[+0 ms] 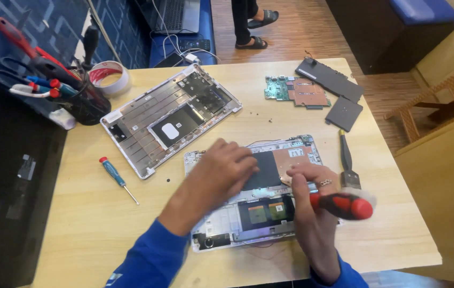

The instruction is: Disassembling a laptop to remove the battery and motherboard, including cleaning internal components with a brush.

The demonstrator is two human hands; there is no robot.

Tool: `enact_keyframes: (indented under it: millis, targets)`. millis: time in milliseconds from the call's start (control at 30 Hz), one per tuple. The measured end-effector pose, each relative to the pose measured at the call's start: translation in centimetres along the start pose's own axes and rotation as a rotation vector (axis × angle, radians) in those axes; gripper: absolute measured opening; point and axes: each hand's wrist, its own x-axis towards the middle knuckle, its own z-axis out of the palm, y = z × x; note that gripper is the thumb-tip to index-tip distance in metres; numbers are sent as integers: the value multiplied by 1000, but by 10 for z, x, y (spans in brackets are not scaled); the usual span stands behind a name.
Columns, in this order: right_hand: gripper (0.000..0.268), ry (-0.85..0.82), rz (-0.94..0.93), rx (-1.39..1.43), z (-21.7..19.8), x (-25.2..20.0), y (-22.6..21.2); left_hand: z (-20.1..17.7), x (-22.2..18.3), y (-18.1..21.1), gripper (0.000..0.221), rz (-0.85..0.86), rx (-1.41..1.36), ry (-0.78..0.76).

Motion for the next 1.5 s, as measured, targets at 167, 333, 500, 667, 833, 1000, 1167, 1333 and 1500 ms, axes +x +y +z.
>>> enact_keyframes:
  millis: [167, 333, 500, 667, 833, 1000, 1167, 1333, 1500]
  targets:
    - [34, 57, -125, -199, -9, -14, 9, -70, -34, -28, 9, -324, 10, 122]
    - [45, 205, 20, 133, -10, -25, 34, -108, -48, -19, 30, -1039, -60, -350]
    - [36, 243, 197, 229, -6, -22, 14, -108, -49, -18, 21, -1119, -39, -495]
    - [32, 246, 259, 259, -5, -19, 13, -96, -57, -27, 15, -998, 70, -493]
    - [29, 147, 217, 225, -7, -16, 15, -88, -57, -29, 25, -988, 131, -557]
    - [29, 163, 239, 257, -9, -17, 19, -94, -46, -20, 19, -1046, 17, -482]
    - [29, 190, 301, 393, -11, -15, 27, -90, -53, -18, 14, -986, -110, -243]
    - [36, 24, 411, 574, -15, -3, 28, -61, -58, -23, 10, -595, -220, 153]
    - [36, -96, 705, 554, -13, 27, 34, -37, -54, -12, 11, -429, -250, 179]
